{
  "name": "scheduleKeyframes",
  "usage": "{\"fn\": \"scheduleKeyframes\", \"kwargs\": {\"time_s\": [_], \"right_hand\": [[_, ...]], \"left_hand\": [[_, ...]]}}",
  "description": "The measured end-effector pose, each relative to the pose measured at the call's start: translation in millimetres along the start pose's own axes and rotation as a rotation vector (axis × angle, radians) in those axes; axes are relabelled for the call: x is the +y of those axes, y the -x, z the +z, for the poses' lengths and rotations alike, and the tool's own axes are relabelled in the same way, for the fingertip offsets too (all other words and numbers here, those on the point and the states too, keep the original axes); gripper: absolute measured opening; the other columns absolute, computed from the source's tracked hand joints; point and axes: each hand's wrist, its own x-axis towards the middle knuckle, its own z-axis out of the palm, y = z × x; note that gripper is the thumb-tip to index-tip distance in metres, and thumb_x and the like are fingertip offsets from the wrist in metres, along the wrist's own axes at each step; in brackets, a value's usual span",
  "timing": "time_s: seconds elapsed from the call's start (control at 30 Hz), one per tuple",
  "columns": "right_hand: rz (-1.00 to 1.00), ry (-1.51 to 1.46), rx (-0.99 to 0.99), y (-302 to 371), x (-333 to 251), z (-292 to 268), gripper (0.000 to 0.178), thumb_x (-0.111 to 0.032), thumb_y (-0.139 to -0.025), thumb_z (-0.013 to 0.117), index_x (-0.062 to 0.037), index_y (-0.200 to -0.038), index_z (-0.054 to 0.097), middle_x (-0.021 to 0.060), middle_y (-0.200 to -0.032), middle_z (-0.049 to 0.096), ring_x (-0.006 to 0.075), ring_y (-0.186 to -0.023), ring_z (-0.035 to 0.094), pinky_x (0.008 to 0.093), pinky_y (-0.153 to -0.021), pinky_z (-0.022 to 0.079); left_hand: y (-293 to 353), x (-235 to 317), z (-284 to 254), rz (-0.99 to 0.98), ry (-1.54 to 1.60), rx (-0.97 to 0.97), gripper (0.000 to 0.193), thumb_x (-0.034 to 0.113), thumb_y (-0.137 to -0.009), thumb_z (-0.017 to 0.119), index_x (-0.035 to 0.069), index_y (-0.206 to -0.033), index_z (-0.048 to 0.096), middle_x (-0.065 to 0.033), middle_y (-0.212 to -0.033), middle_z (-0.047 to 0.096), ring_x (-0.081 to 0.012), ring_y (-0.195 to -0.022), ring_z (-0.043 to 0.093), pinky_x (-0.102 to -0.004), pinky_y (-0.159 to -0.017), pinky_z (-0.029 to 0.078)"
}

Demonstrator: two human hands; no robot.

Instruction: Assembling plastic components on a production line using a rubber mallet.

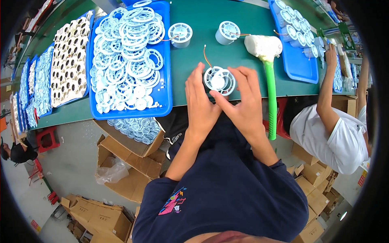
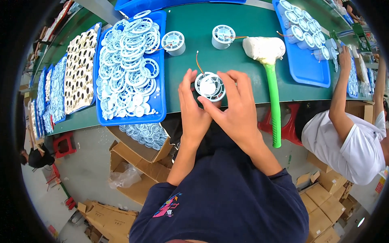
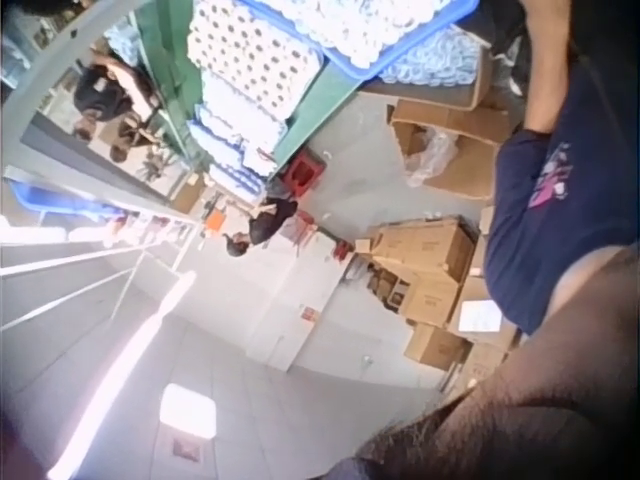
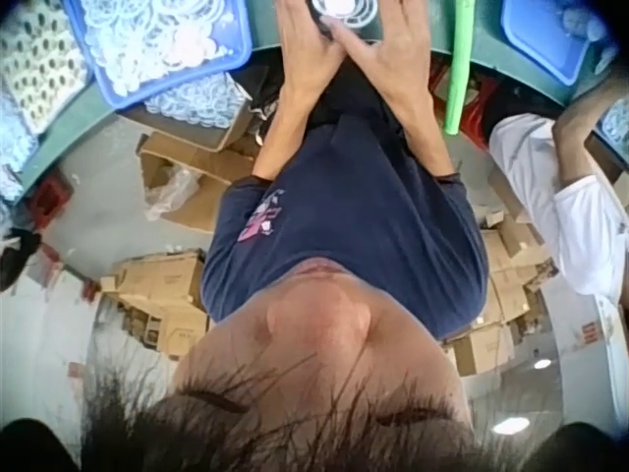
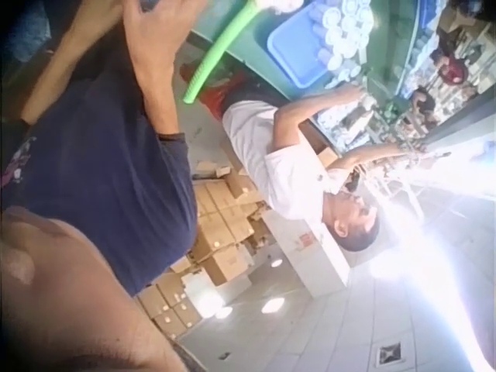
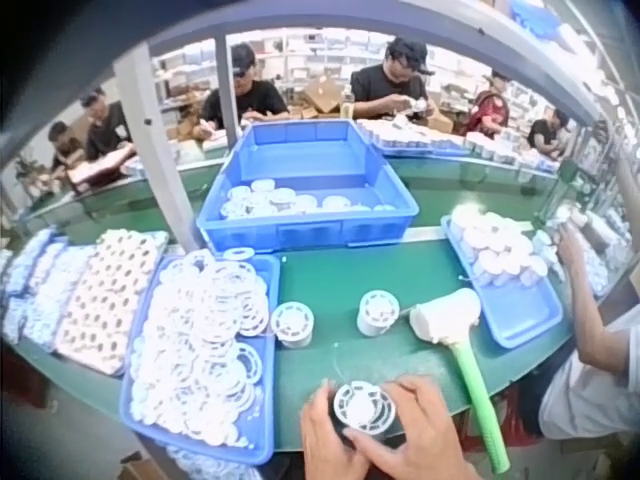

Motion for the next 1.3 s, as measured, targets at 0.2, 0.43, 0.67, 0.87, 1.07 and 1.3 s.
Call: {"fn": "scheduleKeyframes", "kwargs": {"time_s": [0.2,0.43,0.67,0.87,1.07,1.3], "right_hand": [[0.067,0.061,-0.026,-2,-1,9,0.058,-0.024,-0.077,0.089,0.0039,-0.121,0.064,0.0178,-0.115,0.060,0.0359,-0.098,0.066,0.0428,-0.079,0.056],[-0.020,0.105,-0.025,-8,0,6,0.055,-0.022,-0.078,0.088,0.0045,-0.120,0.065,0.0163,-0.111,0.063,0.0355,-0.094,0.068,0.0432,-0.075,0.057],[-0.048,0.074,-0.104,-12,-1,-1,0.052,-0.021,-0.078,0.087,0.0068,-0.118,0.067,0.0157,-0.112,0.064,0.0345,-0.094,0.069,0.0422,-0.077,0.057],[-0.068,0.100,-0.132,-16,-4,-3,0.050,-0.020,-0.078,0.087,0.0072,-0.116,0.067,0.0163,-0.111,0.064,0.0356,-0.093,0.068,0.0428,-0.077,0.057],[-0.038,0.122,-0.161,-17,-2,-3,0.050,-0.018,-0.078,0.087,0.0068,-0.116,0.067,0.0165,-0.110,0.064,0.0357,-0.092,0.068,0.0424,-0.076,0.057],[-0.047,0.310,0.043,-23,27,-33,0.050,-0.029,-0.089,0.080,0.0030,-0.124,0.064,0.0203,-0.116,0.063,0.0394,-0.109,0.063,0.0469,-0.090,0.053]], "left_hand": [[7,-4,7,0.025,-0.034,0.035,0.078,0.002,-0.080,0.080,-0.002,-0.148,0.044,-0.0207,-0.131,0.061,-0.0438,-0.116,0.057,-0.0499,-0.098,0.047],[9,-4,13,0.048,-0.062,0.073,0.075,0.002,-0.079,0.081,-0.001,-0.145,0.047,-0.0220,-0.125,0.061,-0.0437,-0.110,0.057,-0.0500,-0.093,0.048],[10,-6,11,0.047,-0.028,0.057,0.072,0.000,-0.079,0.079,-0.001,-0.144,0.048,-0.0225,-0.126,0.061,-0.0439,-0.110,0.058,-0.0497,-0.094,0.048],[11,-7,12,0.086,-0.035,0.082,0.073,-0.001,-0.078,0.080,-0.002,-0.144,0.049,-0.0224,-0.125,0.062,-0.0434,-0.110,0.059,-0.0497,-0.094,0.048],[9,-4,12,0.062,-0.007,0.083,0.074,0.005,-0.078,0.083,-0.002,-0.143,0.050,-0.0217,-0.125,0.063,-0.0427,-0.111,0.060,-0.0500,-0.094,0.048],[7,-1,6,0.082,-0.042,0.058,0.070,0.015,-0.081,0.086,-0.001,-0.140,0.053,-0.0204,-0.127,0.063,-0.0408,-0.112,0.060,-0.0483,-0.095,0.049]]}}
